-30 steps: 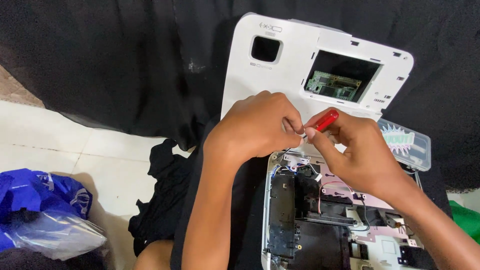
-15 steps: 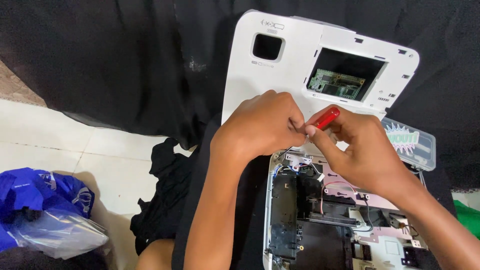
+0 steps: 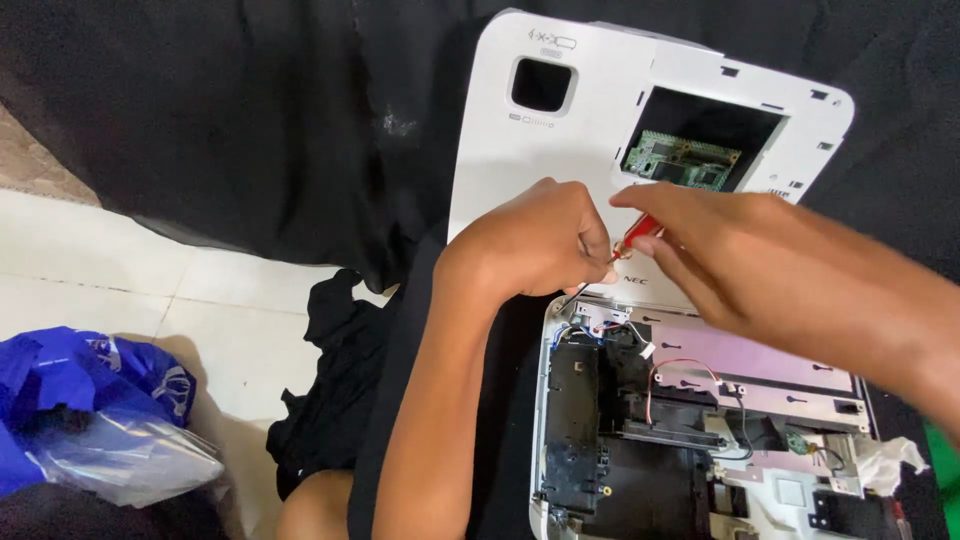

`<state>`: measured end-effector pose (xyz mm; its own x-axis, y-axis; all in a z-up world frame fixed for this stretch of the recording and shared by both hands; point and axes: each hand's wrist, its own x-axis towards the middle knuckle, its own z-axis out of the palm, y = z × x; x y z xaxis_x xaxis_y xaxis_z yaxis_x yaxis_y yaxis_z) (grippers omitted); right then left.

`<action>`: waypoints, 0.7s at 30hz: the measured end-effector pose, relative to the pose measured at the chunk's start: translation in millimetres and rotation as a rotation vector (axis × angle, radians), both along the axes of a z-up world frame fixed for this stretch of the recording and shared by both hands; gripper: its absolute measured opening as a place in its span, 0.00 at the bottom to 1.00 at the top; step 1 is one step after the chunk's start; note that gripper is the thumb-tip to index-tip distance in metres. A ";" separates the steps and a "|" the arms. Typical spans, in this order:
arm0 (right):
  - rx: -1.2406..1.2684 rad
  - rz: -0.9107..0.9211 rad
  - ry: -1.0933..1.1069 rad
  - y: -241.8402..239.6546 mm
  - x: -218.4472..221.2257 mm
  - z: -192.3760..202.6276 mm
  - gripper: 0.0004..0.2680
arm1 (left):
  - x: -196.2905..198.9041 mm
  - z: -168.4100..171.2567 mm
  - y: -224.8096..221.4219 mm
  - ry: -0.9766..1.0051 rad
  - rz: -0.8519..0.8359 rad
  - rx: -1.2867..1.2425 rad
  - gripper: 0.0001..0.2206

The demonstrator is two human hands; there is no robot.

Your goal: Disassembling and repairing the internal components of a digital projector using a screwdriver and manual manipulation of wires.

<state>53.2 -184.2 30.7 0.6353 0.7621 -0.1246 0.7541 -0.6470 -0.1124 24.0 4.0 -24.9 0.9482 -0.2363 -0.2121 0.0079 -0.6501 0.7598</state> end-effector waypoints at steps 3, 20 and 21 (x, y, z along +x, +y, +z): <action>-0.295 -0.090 -0.101 5.1 5.1 7.8 0.07 | -2.6 7.6 -1.3 -0.001 0.000 0.024 0.12; -0.346 -0.322 -0.207 31.3 0.8 1.8 0.22 | -5.3 4.4 9.3 -0.193 -0.017 -0.033 0.06; -0.347 -0.324 -0.212 31.6 -0.6 3.0 0.22 | -4.9 5.8 9.0 -0.198 -0.019 -0.035 0.06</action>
<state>52.7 -152.6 33.7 0.8706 0.4588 -0.1777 0.4917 -0.8231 0.2840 19.2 13.0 -19.1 0.9660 -0.2581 -0.0129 -0.1559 -0.6218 0.7675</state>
